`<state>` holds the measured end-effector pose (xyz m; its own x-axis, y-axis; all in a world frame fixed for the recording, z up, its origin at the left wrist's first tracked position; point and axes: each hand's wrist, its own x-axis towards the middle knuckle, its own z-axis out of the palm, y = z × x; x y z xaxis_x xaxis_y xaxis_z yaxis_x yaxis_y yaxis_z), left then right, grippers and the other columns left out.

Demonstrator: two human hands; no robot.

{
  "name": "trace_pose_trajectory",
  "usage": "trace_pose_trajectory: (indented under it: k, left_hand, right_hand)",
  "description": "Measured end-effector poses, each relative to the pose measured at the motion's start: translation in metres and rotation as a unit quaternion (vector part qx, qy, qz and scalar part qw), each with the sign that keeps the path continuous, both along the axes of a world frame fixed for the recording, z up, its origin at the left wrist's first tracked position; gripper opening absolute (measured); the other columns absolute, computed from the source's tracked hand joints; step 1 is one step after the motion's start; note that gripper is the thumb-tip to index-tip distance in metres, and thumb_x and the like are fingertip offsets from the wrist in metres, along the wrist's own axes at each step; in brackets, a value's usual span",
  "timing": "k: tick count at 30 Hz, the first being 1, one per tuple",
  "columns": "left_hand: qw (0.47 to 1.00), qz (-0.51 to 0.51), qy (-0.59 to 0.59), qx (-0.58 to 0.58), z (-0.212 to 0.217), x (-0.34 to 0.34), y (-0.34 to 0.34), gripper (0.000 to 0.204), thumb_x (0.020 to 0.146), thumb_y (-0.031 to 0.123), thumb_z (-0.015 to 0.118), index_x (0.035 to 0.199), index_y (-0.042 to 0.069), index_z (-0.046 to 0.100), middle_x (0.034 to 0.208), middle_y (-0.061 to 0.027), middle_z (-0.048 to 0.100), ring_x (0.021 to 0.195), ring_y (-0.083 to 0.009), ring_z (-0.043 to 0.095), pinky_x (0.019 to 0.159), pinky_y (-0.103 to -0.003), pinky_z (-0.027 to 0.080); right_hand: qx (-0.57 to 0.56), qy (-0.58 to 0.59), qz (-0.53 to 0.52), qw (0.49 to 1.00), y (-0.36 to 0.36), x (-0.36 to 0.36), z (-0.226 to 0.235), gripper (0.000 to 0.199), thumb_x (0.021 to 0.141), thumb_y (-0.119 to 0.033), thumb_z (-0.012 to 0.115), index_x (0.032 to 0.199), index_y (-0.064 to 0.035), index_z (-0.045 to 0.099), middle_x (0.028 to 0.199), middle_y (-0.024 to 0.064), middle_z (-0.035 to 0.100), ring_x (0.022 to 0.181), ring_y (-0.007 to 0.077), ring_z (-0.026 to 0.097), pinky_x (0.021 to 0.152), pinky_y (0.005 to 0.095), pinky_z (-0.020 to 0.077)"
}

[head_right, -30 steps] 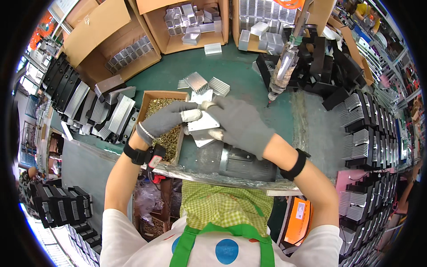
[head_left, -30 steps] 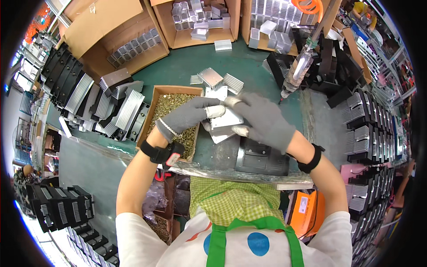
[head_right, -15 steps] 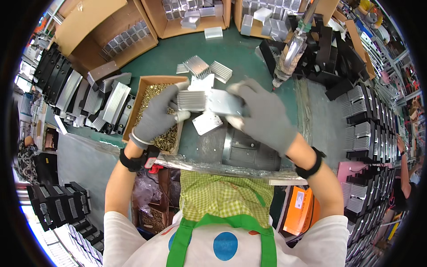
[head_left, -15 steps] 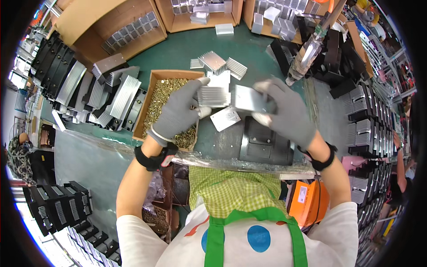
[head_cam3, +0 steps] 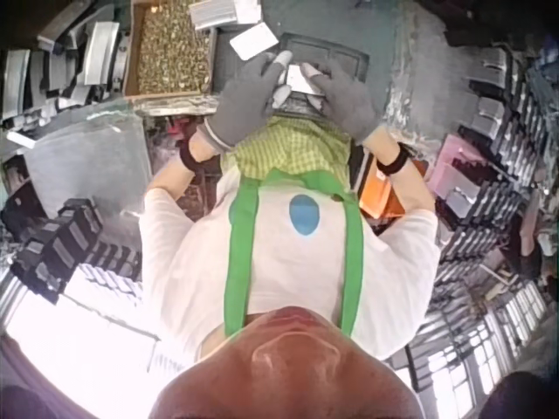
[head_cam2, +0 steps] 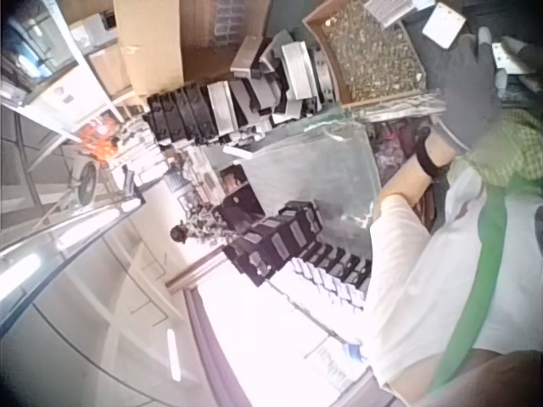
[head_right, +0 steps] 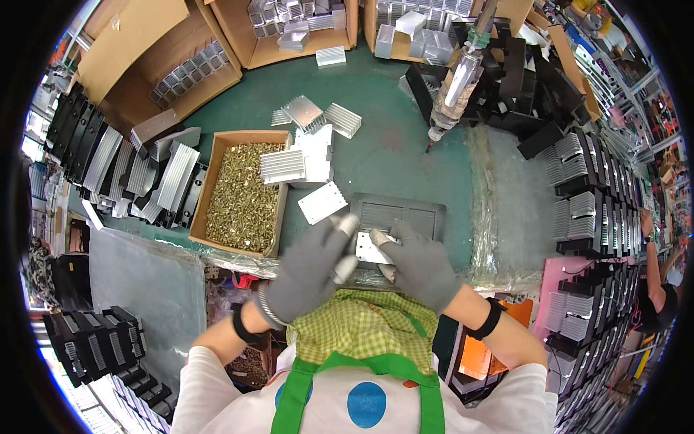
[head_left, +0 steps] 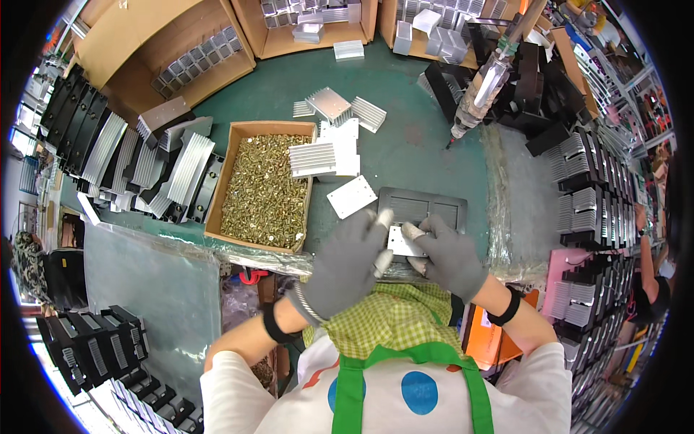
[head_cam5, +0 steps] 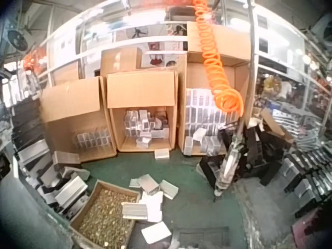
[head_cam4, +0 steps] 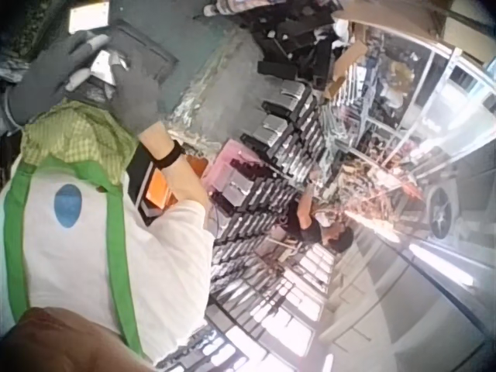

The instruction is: The recorder is assembling metal components for solar equipment, including heat sinks and enclosures, using an industrial pneumatic screwdriver.

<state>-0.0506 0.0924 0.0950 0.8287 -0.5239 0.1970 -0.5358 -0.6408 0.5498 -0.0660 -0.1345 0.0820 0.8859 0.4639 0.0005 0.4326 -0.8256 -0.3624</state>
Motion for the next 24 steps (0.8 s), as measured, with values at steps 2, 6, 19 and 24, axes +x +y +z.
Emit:
trace_pose_trajectory:
  k: [2, 6, 19, 24]
  left_hand:
    - [0.996, 0.024, 0.085, 0.033, -0.014, -0.012, -0.013, 0.056, 0.094, 0.023, 0.062, 0.143, 0.003, 0.045, 0.118, -0.0168, 0.053, 0.097, -0.0333, 0.059, 0.078, -0.042, 0.052]
    - [0.997, 0.043, 0.062, -0.017, -0.034, -0.022, -0.014, 0.056, 0.094, 0.022, 0.063, 0.145, 0.008, 0.047, 0.119, -0.0156, 0.052, 0.096, -0.0299, 0.059, 0.077, -0.040, 0.052]
    - [0.991, -0.022, -0.111, 0.072, -0.056, -0.017, -0.004, 0.051, 0.085, 0.015, 0.069, 0.135, 0.015, 0.059, 0.117, -0.0112, 0.056, 0.093, -0.0266, 0.059, 0.073, -0.039, 0.049]
    - [0.999, -0.006, -0.044, -0.012, -0.039, -0.020, -0.002, 0.053, 0.087, 0.017, 0.067, 0.138, 0.010, 0.054, 0.122, -0.0152, 0.054, 0.097, -0.0301, 0.059, 0.078, -0.040, 0.050]
  right_hand:
    - [0.014, 0.006, 0.009, 1.000, 0.000, 0.005, 0.001, 0.047, 0.079, -0.022, 0.076, 0.124, -0.0161, 0.061, 0.105, 0.0089, 0.054, 0.083, 0.0266, 0.064, 0.066, 0.0400, 0.0537]
    - [0.006, 0.047, 0.058, 0.997, -0.006, 0.015, 0.007, 0.046, 0.079, -0.022, 0.076, 0.122, -0.0155, 0.062, 0.106, 0.0103, 0.055, 0.084, 0.0275, 0.064, 0.067, 0.0406, 0.0533]
    - [-0.027, -0.120, -0.051, 0.991, 0.034, 0.193, -0.008, 0.073, 0.084, -0.037, 0.069, 0.144, -0.0099, 0.040, 0.133, 0.0168, 0.054, 0.122, 0.0342, 0.053, 0.102, 0.0443, 0.0444]
    - [-0.107, 0.012, -0.033, 0.994, 0.059, 0.214, 0.016, 0.056, 0.080, -0.024, 0.069, 0.131, -0.0072, 0.052, 0.128, 0.0194, 0.058, 0.114, 0.0356, 0.061, 0.094, 0.0418, 0.0504]
